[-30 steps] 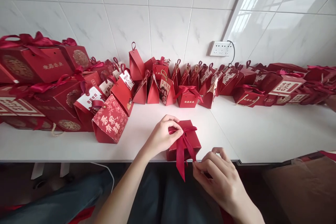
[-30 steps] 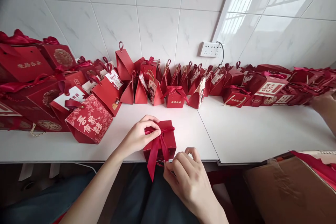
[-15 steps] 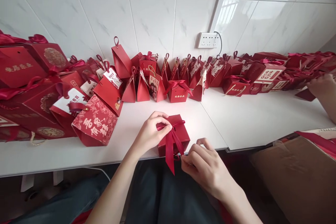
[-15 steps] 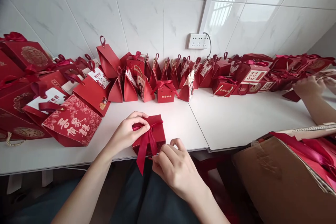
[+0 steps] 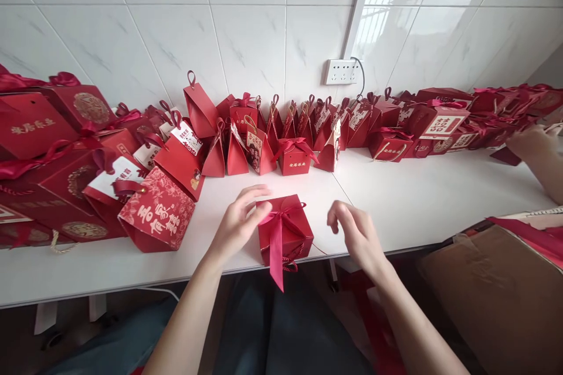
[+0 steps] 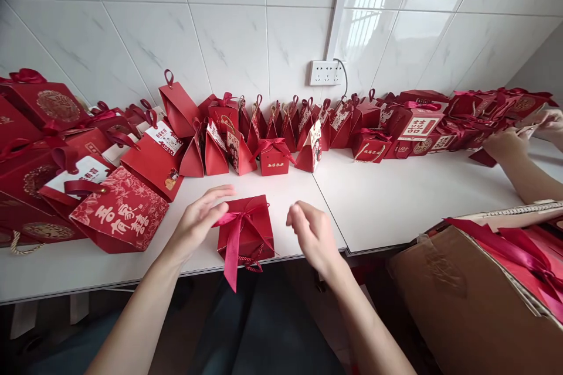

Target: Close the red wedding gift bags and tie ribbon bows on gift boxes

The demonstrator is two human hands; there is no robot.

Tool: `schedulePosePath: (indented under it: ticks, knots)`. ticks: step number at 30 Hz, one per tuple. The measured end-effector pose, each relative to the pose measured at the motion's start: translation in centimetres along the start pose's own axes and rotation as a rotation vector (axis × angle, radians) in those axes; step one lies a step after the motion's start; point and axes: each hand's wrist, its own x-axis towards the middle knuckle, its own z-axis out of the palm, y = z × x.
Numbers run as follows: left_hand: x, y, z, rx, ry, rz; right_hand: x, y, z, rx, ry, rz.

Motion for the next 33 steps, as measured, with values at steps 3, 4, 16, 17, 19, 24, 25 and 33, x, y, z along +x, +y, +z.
schedulePosePath:
  ticks: [3, 4, 16, 17, 19, 24, 25, 33]
  knots:
    - [-1.0, -0.9, -0.3, -0.035, 0.274, -0.083, 2.5, 0.9, 0.7, 0.058, -0.152, 0.301]
    - [-1.4, -1.2, -0.2, -0.008, 0.325, -0.118, 3.1, 0.9, 1.1, 0.069, -0.206, 0.338]
    - [-3.0, -0.2, 1.9, -0.017, 0.255, -0.146, 2.8, 0.4, 3.6, 0.22, -0.206, 0.351]
    - [-2.9, -0.5, 2.0, -0.042, 0.265, -0.154, 2.6, 0.6, 3.8, 0.255, -0.189, 0.345]
    - [-2.7, -1.1, 2.3, -0.113, 0.29, -0.17, 2.2, 1.1, 4.1, 0.316, -0.149, 0.334]
    - [-2.6, -2.1, 3.8, -0.368, 0.387, -0.216, 1.5, 1.5, 5.2, 0.402, -0.019, 0.302]
    - [-2.7, -2.2, 4.2, -0.393, 0.413, -0.213, 1.3, 1.6, 5.4, 0.414, 0.004, 0.301]
    - [-3.1, -2.8, 5.6, -0.387, 0.505, -0.158, 0.8, 1.8, 6.7, 0.591, 0.075, 0.409]
